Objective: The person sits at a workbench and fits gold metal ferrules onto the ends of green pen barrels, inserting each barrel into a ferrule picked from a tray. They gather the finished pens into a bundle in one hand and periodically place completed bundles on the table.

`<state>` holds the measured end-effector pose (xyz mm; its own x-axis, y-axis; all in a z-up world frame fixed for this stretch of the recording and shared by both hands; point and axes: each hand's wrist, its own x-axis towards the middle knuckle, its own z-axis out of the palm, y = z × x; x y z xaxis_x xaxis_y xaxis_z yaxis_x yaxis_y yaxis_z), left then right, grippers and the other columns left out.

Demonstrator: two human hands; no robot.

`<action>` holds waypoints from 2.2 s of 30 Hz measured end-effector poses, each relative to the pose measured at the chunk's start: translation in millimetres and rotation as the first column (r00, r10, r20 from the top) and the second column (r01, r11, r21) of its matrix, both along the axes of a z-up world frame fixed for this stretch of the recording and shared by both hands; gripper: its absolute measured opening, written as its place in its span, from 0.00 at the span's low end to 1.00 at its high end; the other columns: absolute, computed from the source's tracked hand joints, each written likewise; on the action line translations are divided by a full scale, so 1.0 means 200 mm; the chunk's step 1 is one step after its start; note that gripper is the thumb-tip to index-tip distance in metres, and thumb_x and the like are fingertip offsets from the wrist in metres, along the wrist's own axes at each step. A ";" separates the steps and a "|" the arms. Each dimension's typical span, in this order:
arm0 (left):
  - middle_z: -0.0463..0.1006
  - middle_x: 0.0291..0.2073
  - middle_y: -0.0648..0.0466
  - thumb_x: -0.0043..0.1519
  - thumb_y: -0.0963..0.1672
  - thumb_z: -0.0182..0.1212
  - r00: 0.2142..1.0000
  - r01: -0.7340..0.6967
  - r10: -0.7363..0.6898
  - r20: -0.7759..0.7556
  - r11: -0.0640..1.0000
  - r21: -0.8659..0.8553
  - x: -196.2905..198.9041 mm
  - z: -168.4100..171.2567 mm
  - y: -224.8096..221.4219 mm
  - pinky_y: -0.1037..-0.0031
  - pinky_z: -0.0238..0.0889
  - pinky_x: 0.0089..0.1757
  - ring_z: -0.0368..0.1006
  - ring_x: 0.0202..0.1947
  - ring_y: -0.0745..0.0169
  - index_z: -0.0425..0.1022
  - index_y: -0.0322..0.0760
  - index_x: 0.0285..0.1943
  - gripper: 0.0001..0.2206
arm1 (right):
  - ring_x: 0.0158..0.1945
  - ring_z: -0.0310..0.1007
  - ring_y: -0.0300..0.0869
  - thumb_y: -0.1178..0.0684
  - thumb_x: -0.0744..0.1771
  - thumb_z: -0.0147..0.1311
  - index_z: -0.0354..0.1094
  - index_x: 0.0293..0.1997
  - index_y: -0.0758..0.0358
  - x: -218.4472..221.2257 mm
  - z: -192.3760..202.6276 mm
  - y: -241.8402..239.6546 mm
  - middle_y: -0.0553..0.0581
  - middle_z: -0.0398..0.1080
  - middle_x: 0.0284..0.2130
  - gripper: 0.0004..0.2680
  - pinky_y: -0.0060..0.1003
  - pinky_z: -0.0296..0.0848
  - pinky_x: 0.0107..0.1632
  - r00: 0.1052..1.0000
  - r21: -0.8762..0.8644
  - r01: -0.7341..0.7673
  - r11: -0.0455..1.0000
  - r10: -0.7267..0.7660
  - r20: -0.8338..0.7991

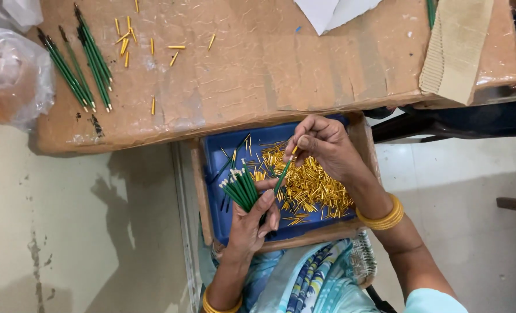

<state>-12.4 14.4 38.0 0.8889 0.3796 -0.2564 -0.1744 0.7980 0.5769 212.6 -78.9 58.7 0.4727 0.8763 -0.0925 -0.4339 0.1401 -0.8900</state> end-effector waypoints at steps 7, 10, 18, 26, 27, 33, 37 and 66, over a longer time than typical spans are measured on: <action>0.71 0.17 0.53 0.71 0.41 0.56 0.999 0.011 -0.012 0.040 0.999 0.042 0.00 0.00 -0.01 0.81 0.48 0.18 0.57 0.12 0.73 0.73 0.24 0.61 0.13 | 0.41 0.81 0.43 0.57 0.71 0.55 0.69 0.44 0.67 0.01 0.03 -0.02 0.62 0.78 0.36 0.04 0.32 0.82 0.36 0.997 0.016 -0.078 0.997 0.077 0.025; 0.70 0.16 0.54 0.70 0.41 0.56 1.000 0.017 -0.018 0.004 0.998 0.063 0.00 0.01 -0.01 0.82 0.47 0.18 0.56 0.11 0.75 0.73 0.25 0.60 0.13 | 0.40 0.81 0.42 0.59 0.70 0.56 0.69 0.42 0.66 0.02 0.04 -0.02 0.62 0.78 0.36 0.03 0.32 0.80 0.35 0.993 -0.008 -0.088 0.996 0.088 0.075; 0.69 0.22 0.60 0.67 0.38 0.60 0.989 -0.081 0.105 -0.103 0.974 0.210 0.02 0.02 -0.02 0.83 0.47 0.19 0.58 0.16 0.77 0.74 0.27 0.58 0.11 | 0.43 0.74 0.35 0.60 0.70 0.57 0.68 0.39 0.65 -0.05 0.04 0.03 0.56 0.74 0.38 0.03 0.29 0.74 0.46 0.982 -0.064 -0.071 0.995 0.081 0.170; 0.78 0.36 0.56 0.78 0.45 0.54 0.951 -0.200 0.269 0.149 0.172 0.964 0.07 -0.05 0.01 0.77 0.68 0.36 0.77 0.34 0.72 0.73 0.31 0.66 0.13 | 0.40 0.70 0.31 0.57 0.70 0.59 0.68 0.39 0.63 -0.06 -0.04 0.05 0.51 0.74 0.36 0.04 0.28 0.72 0.45 0.952 -0.163 0.050 0.985 0.002 0.306; 0.74 0.28 0.58 0.74 0.43 0.58 0.959 -0.118 0.282 0.007 0.380 0.918 0.06 -0.10 0.00 0.79 0.61 0.30 0.70 0.27 0.74 0.76 0.31 0.63 0.12 | 0.40 0.71 0.32 0.57 0.70 0.59 0.68 0.39 0.63 -0.07 -0.06 0.05 0.52 0.75 0.36 0.04 0.29 0.73 0.44 0.971 -0.161 0.043 0.986 -0.004 0.239; 0.65 0.16 0.61 0.70 0.42 0.57 0.999 -0.031 0.031 -0.014 1.000 0.002 0.01 -0.15 0.01 0.82 0.43 0.17 0.54 0.12 0.78 0.72 0.30 0.60 0.12 | 0.44 0.74 0.35 0.57 0.68 0.58 0.70 0.40 0.64 -0.08 -0.03 0.07 0.54 0.75 0.38 0.02 0.32 0.74 0.50 0.994 -0.083 -0.049 0.995 0.057 0.092; 0.63 0.15 0.62 0.70 0.43 0.58 0.988 0.114 -0.076 0.132 0.944 -0.308 -0.02 -0.11 0.01 0.81 0.42 0.16 0.51 0.10 0.78 0.68 0.32 0.62 0.14 | 0.44 0.72 0.36 0.60 0.70 0.58 0.70 0.40 0.64 -0.07 -0.08 0.05 0.55 0.73 0.38 0.02 0.33 0.73 0.50 0.978 0.065 -0.183 0.981 0.175 0.116; 0.66 0.17 0.59 0.71 0.43 0.56 1.000 -0.012 0.013 -0.023 0.999 0.030 0.01 -0.16 -0.02 0.84 0.45 0.19 0.55 0.14 0.77 0.70 0.32 0.60 0.12 | 0.43 0.74 0.35 0.57 0.70 0.58 0.71 0.41 0.64 -0.11 -0.15 0.03 0.53 0.75 0.36 0.03 0.32 0.73 0.49 0.998 -0.057 0.023 0.998 -0.020 0.058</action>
